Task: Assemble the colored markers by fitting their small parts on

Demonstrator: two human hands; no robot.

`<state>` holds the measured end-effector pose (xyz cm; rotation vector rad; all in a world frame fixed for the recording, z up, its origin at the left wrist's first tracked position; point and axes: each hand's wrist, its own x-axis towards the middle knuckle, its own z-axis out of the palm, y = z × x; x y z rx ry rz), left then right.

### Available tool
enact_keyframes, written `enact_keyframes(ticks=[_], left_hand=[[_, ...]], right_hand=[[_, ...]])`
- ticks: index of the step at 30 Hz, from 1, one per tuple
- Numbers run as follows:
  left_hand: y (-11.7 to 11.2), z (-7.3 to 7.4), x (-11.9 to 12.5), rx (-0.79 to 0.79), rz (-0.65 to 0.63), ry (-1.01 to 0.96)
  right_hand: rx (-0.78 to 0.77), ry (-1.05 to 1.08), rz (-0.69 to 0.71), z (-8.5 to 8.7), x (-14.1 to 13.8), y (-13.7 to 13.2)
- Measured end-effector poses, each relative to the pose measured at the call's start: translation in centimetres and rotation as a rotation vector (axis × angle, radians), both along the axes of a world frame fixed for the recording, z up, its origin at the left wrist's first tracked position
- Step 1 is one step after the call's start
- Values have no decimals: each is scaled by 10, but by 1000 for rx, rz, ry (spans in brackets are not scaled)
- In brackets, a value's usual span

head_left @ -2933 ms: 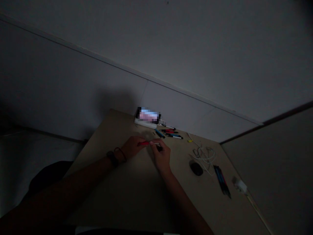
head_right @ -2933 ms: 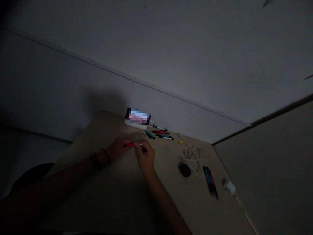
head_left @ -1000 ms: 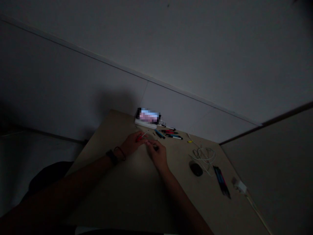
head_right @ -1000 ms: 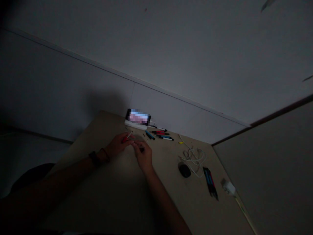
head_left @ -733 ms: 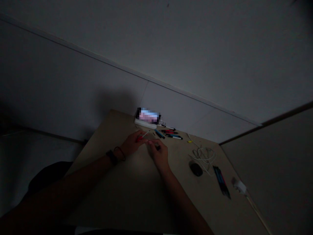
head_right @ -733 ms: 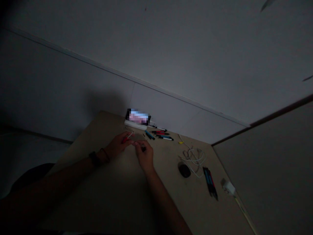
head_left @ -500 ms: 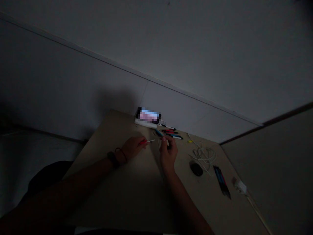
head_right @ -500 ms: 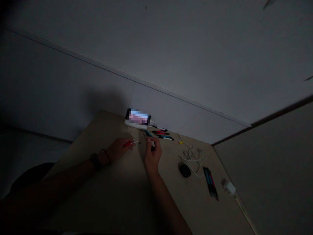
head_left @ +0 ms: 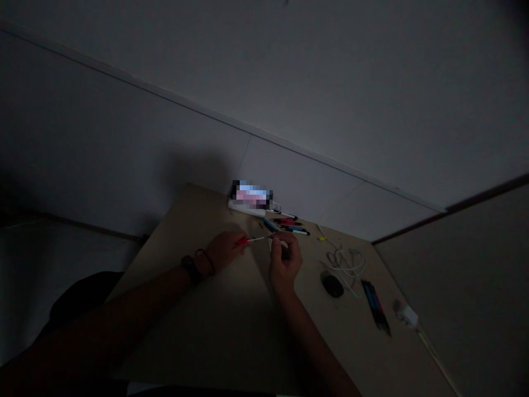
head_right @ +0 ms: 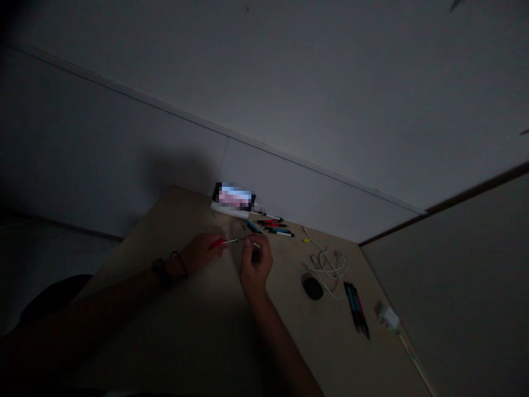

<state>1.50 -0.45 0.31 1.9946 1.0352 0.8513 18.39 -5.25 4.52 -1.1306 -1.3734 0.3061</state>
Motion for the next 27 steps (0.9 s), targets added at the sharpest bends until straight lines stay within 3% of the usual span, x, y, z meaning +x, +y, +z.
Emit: enact_keyframes(ticks=[19, 27], left_hand=[[-3, 1, 0, 75, -53, 135], [-1, -1, 0, 8, -20, 39]], right_hand=[[5, -125, 81, -1, 6, 2], [-194, -156, 156, -8, -2, 2]])
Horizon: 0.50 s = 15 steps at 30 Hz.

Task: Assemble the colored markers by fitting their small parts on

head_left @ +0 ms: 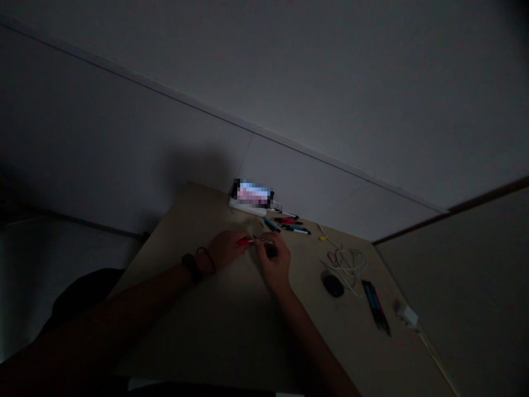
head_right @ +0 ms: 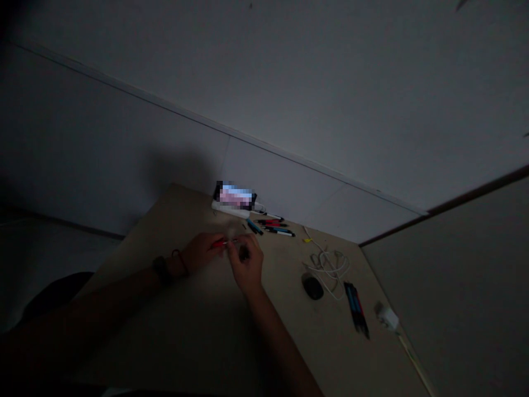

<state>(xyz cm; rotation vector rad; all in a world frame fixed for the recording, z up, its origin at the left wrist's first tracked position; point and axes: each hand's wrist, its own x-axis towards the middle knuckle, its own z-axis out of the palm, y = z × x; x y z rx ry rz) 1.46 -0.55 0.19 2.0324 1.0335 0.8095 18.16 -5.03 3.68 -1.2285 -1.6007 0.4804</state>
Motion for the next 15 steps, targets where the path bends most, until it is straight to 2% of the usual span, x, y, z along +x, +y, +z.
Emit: enact_keyframes(ticks=[4, 11, 15], left_hand=[[0, 5, 1, -44, 21, -97], [3, 5, 5, -67, 177, -170], [3, 2, 4, -66, 229, -214]], right_hand=[[-110, 147, -6, -6, -1, 2], [-245, 670, 89, -18, 3, 17], [-294, 850, 81, -16, 6, 22]])
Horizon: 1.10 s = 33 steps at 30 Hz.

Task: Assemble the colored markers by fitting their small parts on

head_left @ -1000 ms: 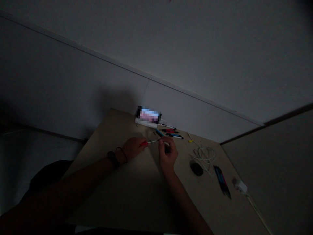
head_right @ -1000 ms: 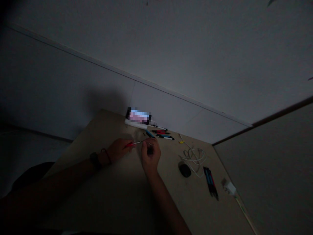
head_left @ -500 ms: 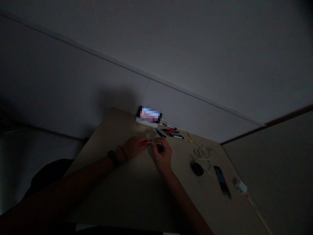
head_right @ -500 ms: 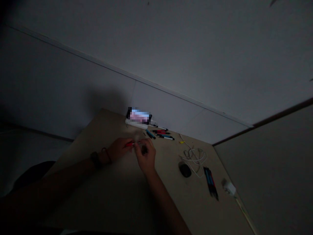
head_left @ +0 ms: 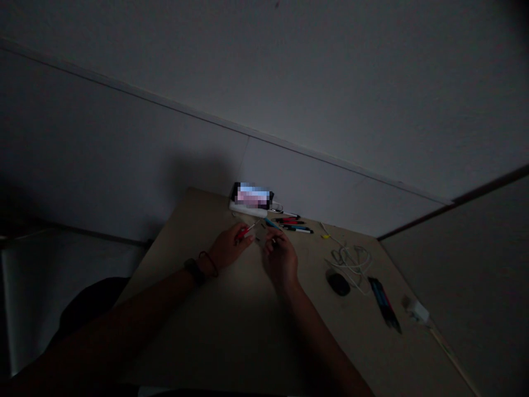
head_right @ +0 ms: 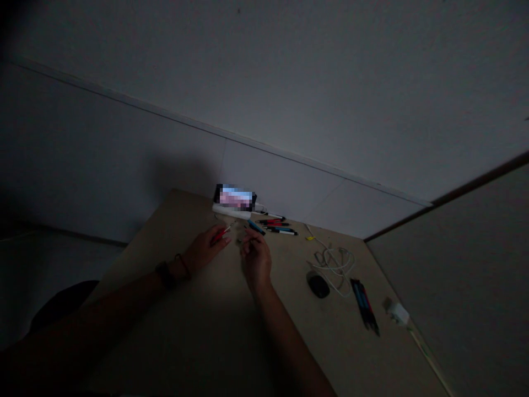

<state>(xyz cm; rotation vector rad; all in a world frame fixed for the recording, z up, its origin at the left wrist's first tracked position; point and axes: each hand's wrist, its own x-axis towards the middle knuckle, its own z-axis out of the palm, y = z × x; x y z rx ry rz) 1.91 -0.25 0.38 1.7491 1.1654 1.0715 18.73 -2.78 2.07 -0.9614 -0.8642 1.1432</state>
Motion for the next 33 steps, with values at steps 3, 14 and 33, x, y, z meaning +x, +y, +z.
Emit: enact_keyframes(ticks=[3, 14, 33], left_hand=[[-1, 1, -1, -17, -49, -42], [-3, 11, -3, 17, -122, 32], [0, 10, -2, 2, -142, 124]], right_hand=[[-60, 77, -79, 2, 2, 2], [-102, 92, -156, 2, 2, 6], [-93, 366, -91, -3, 5, 15]])
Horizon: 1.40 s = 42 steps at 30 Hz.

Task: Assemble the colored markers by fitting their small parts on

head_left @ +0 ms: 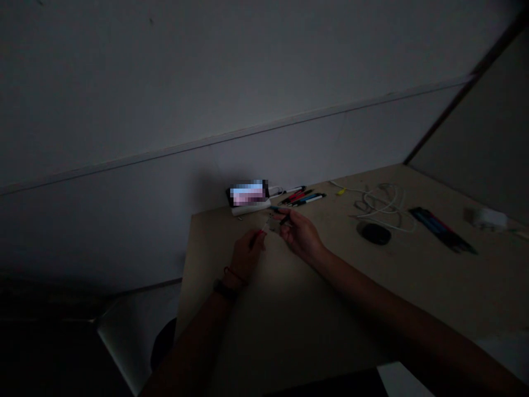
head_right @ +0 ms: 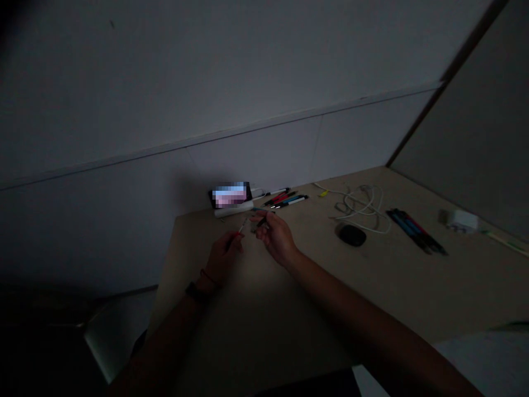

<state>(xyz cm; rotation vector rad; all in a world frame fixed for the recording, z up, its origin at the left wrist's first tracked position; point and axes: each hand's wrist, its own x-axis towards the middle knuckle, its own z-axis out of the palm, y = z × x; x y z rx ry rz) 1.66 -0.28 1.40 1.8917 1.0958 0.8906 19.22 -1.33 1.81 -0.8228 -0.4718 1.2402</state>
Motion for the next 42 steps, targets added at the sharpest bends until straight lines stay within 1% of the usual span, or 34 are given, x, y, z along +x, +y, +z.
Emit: enact_keyframes(ticks=[10, 18, 25, 31, 42], left_hand=[[0, -2, 0, 4, -7, 26], [0, -3, 0, 6, -21, 6], [1, -3, 0, 12, -33, -27], [0, -4, 0, 6, -27, -25], [1, -6, 0, 18, -33, -14]], right_hand=[[-7, 1, 46, 4, -2, -2], [-39, -28, 52, 3, -3, -3], [-28, -63, 46, 0, -1, -2], [-30, -74, 79, -2, -1, -2], [-45, -100, 96, -3, -2, -2]])
